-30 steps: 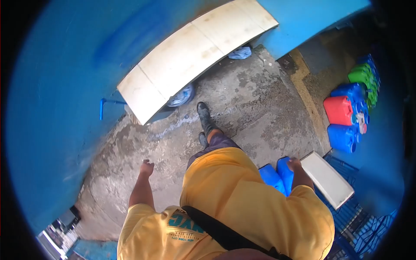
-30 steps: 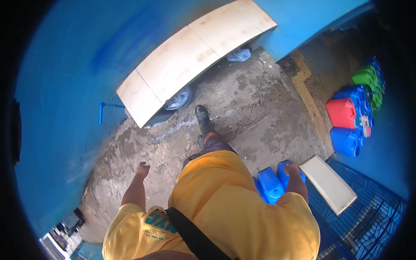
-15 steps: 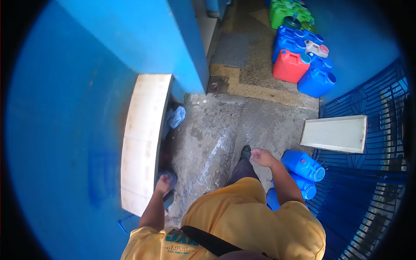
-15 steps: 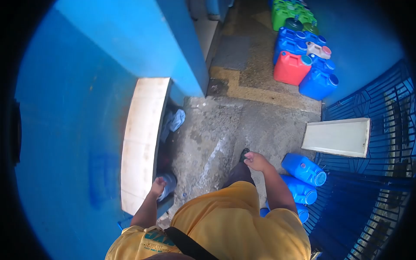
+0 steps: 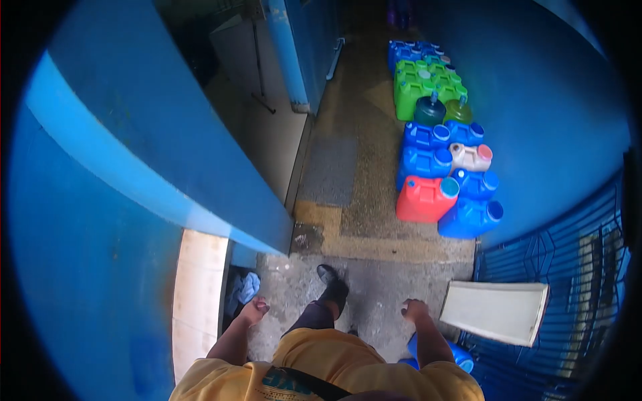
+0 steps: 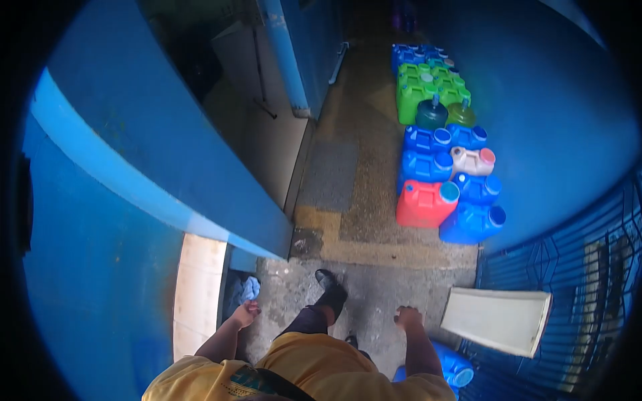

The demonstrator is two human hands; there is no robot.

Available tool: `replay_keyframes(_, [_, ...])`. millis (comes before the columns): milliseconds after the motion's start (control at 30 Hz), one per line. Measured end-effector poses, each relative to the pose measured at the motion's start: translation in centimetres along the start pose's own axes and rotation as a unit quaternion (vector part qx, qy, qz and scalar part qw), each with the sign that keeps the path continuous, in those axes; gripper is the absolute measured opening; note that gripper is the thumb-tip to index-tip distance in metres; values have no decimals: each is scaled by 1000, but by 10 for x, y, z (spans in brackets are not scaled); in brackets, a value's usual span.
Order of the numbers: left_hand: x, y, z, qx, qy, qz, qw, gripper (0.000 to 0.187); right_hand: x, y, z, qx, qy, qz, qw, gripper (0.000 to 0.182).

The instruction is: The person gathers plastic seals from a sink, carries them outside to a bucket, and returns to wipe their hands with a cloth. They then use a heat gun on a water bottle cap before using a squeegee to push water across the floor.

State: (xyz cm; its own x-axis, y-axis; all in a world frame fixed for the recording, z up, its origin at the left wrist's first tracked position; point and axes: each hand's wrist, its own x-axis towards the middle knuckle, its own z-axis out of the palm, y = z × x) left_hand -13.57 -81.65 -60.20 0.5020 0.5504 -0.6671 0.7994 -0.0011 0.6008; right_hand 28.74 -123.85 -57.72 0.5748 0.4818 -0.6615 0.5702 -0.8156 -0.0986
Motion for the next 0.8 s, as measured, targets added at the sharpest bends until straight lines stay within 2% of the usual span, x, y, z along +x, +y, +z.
replay_keyframes(33, [27, 15, -6, 16, -8, -21, 1000, 59, 42, 26, 38, 176, -5, 13, 984, 40])
replay_keyframes(67, [56, 34, -10, 9, -8, -18, 1000, 59, 83, 44, 56, 344, -12, 26, 939, 34])
replay_keyframes(133, [109, 65, -27, 106, -9, -63, 992, 54, 87, 32, -14, 412, -193, 257, 853, 27])
replay_keyframes(167, [171, 56, -34, 181, -26, -21, 983, 54, 90, 26, -36, 379, -222, 269, 857, 28])
replay_keyframes(200, [207, 42, -31, 247, -51, 10, 968, 55, 92, 28, -53, 331, -221, 237, 886, 28])
replay_keyframes(233, [226, 86, -48, 269, -135, -31, 953, 56, 96, 34, -70, 284, -220, 212, 909, 29])
replay_keyframes(267, [246, 112, -53, 207, -93, -94, 969, 49, 104, 38, -91, 265, -210, 201, 919, 29])
replay_keyframes(300, [293, 108, -52, 181, -81, 33, 980, 42, 113, 36, -118, 282, -193, 209, 916, 30])
replay_keyframes(367, [320, 228, -87, 201, -63, -2, 978, 37, 146, 34, -164, 403, -113, 226, 879, 34])
replay_keyframes(400, [373, 232, -83, 217, -13, 106, 970, 35, 163, 34, -177, 448, -67, 221, 864, 36])
replay_keyframes(433, [365, 310, -118, 173, -67, 86, 979, 40, 191, 47, -178, 437, -79, 219, 869, 36])
replay_keyframes(467, [378, 354, -139, 111, -72, 132, 982, 44, 227, 69, -176, 470, -60, 234, 849, 35])
replay_keyframes(500, [406, 379, -149, 68, -39, 143, 987, 45, 262, 75, -184, 503, -40, 247, 827, 35])
replay_keyframes(533, [435, 399, -160, 26, -4, 154, 988, 45, 288, 58, -203, 497, -50, 243, 831, 35])
replay_keyframes(600, [480, 448, -201, 14, 7, 120, 993, 46, 335, 26, -252, 428, -63, 251, 866, 33])
replay_keyframes(633, [515, 457, -224, 9, 8, 114, 993, 50, 374, 21, -266, 431, -72, 213, 874, 33])
replay_keyframes(667, [543, 463, -241, 1, 9, 105, 994, 54, 425, 23, -281, 438, -140, 188, 868, 28])
replay_keyframes(700, [561, 468, -259, -15, 19, 89, 996, 54, 457, 1, -317, 323, -110, 86, 936, 23])
replay_keyframes(767, [581, 478, -319, -26, 116, 24, 993, 50, 587, -39, -383, 273, -243, 37, 930, 16])
replay_keyframes(800, [587, 471, -341, -31, 131, 6, 991, 50, 662, -51, -398, 329, -405, 114, 845, 15])
